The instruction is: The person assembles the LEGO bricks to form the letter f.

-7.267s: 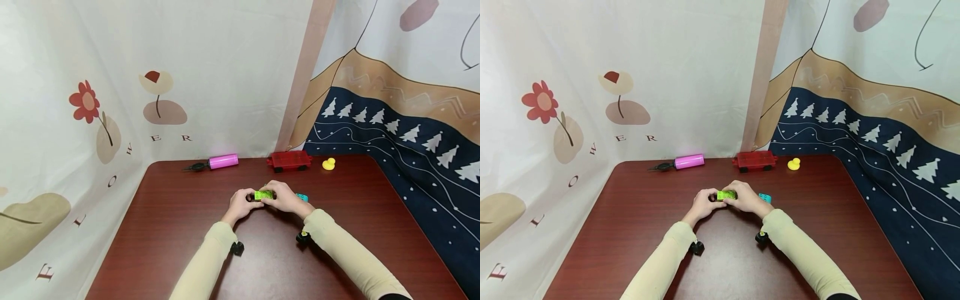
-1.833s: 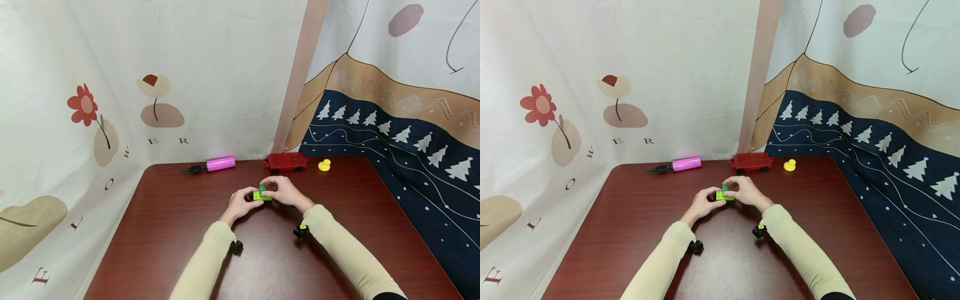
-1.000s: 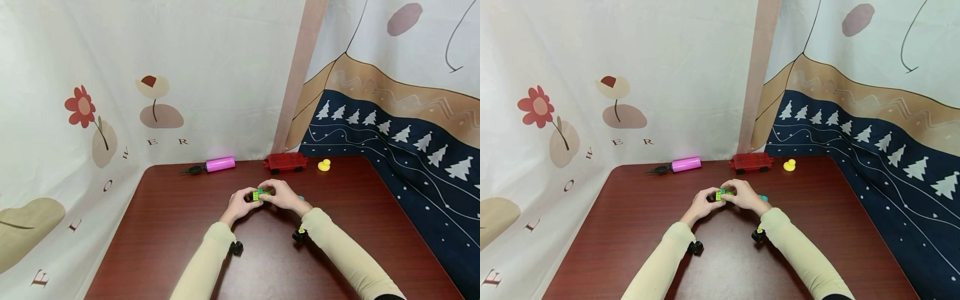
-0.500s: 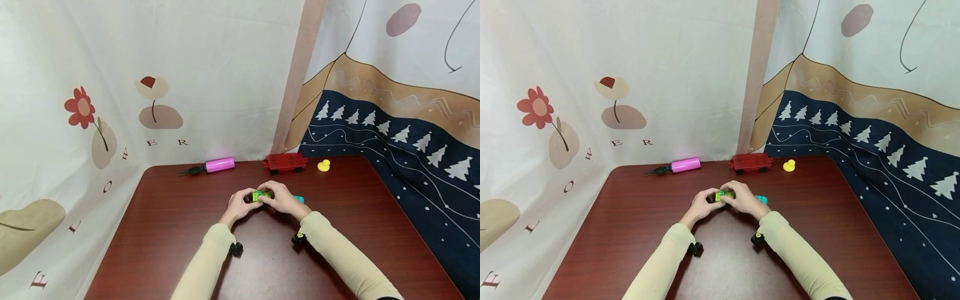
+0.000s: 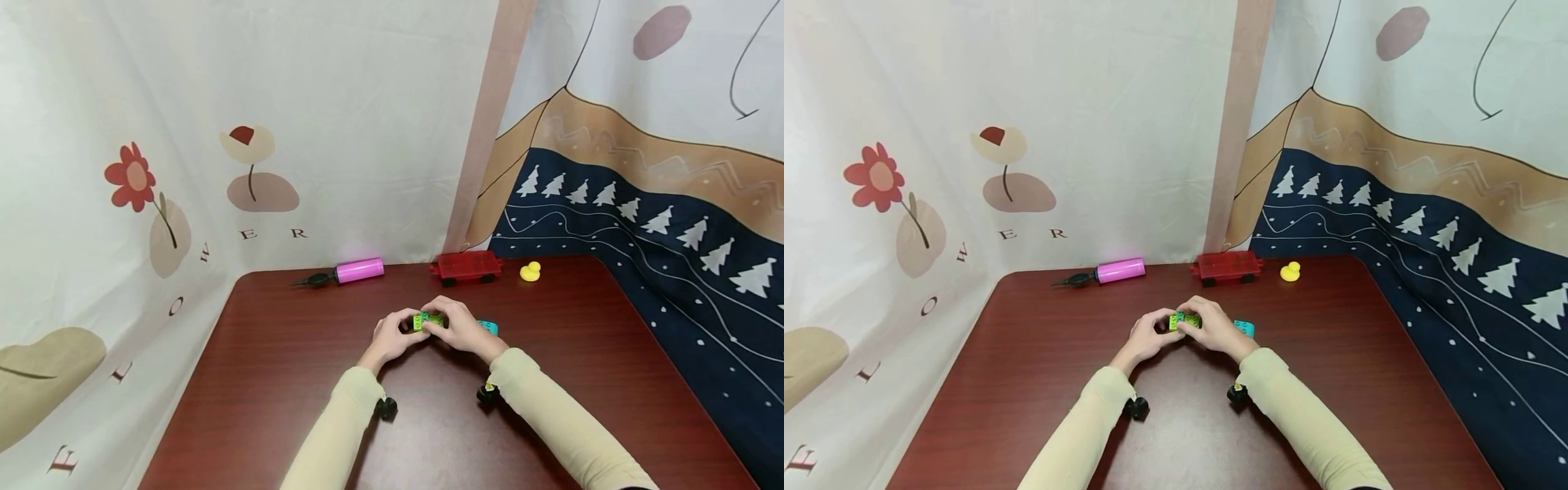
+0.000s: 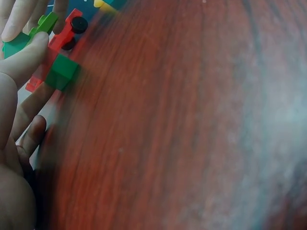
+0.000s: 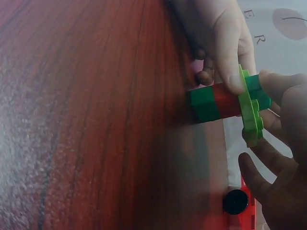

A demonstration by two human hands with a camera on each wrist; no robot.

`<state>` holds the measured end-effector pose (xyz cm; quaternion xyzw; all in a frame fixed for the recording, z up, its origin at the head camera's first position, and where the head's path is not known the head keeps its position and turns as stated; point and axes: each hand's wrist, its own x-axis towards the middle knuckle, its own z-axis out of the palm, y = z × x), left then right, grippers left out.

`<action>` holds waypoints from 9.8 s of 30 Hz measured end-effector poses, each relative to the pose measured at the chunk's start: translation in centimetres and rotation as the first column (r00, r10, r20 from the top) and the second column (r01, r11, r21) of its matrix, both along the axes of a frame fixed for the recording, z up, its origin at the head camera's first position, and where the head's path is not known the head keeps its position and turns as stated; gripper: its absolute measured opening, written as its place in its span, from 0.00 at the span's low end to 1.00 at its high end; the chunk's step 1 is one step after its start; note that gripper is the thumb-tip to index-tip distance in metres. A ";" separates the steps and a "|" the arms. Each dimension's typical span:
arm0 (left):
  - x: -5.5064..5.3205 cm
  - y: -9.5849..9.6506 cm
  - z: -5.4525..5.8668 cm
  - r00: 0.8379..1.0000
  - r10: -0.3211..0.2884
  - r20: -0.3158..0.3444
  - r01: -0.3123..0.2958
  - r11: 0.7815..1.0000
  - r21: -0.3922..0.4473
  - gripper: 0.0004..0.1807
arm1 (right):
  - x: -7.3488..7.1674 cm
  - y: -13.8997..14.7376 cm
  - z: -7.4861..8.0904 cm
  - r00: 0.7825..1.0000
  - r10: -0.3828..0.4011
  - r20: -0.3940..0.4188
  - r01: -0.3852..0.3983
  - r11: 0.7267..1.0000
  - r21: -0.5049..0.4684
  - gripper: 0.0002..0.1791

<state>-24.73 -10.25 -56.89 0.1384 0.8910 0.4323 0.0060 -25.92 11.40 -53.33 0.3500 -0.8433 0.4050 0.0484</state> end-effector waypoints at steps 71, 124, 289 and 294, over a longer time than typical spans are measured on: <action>0.4 -0.2 -0.1 0.999 0.005 0.048 -0.009 0.995 0.094 0.23 | 0.6 12.3 -0.3 0.957 -0.223 0.184 0.172 0.951 0.256 0.23; 0.3 -0.3 0.0 0.999 -0.012 0.037 0.007 0.993 0.118 0.21 | -0.4 2.1 2.4 0.970 -0.029 0.240 0.039 0.999 -0.035 0.22; 0.3 0.0 0.6 0.990 -0.130 -0.057 0.133 0.990 0.047 0.42 | -2.3 1.2 -0.7 0.924 -0.224 0.312 0.213 0.975 0.067 0.15; 0.4 0.0 0.5 0.992 -0.120 -0.026 0.121 0.992 0.027 0.42 | -2.4 1.2 -0.9 0.916 -0.223 0.334 0.209 0.975 0.077 0.15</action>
